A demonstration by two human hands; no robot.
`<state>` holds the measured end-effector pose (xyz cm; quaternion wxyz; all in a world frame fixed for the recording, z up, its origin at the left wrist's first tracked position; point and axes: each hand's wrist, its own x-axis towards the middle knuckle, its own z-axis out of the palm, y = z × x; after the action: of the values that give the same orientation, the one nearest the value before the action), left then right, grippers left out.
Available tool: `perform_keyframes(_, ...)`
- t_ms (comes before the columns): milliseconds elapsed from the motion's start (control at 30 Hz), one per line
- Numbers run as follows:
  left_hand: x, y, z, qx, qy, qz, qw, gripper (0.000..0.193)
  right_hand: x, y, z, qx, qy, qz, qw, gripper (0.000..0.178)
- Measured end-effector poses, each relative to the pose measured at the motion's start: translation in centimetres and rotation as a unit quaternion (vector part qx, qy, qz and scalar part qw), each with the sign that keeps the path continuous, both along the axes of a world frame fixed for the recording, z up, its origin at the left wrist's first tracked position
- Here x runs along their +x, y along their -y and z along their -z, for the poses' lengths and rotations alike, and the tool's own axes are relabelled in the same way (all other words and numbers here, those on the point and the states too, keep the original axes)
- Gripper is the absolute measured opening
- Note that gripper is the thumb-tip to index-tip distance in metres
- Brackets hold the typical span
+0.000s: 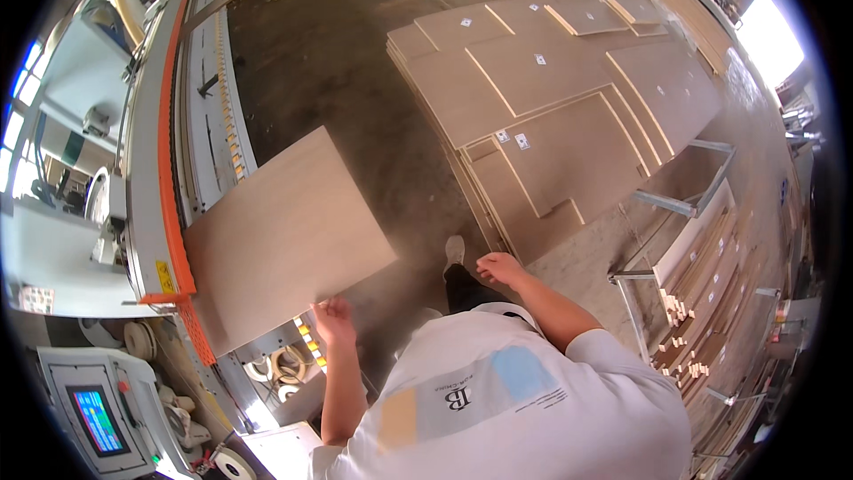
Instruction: The person operates a panel processing machine, repeatedly picking up flat wooden boards from a stack, placing them onto the machine's conveyor, and pressing a control button. The person also walks across the workshop floor to retrieve a large panel from a stand and briefly interacts with a coworker.
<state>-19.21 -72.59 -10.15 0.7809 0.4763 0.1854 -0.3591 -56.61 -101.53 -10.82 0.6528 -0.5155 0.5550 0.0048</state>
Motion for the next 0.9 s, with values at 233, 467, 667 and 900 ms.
perform_keyframes(233,-4.2,3.7,3.3,-0.046,-0.106,0.243,0.963,0.035,-0.1,11.2,3.7,0.009,0.023,0.177,0.984,0.030)
perform_keyframes(467,-7.9,9.6,4.3,0.259,0.044,0.453,0.852,0.037,3.3,31.0,5.8,-0.029,0.037,0.326,0.944,0.026)
perform_keyframes(667,-5.2,17.8,-2.4,0.299,0.015,0.467,0.832,0.035,1.2,47.2,12.8,-0.051,-0.016,0.435,0.899,0.043)
perform_keyframes(900,-3.0,12.2,4.3,0.280,0.347,0.647,0.618,0.030,1.6,51.5,12.7,-0.020,-0.069,0.468,0.881,0.061)
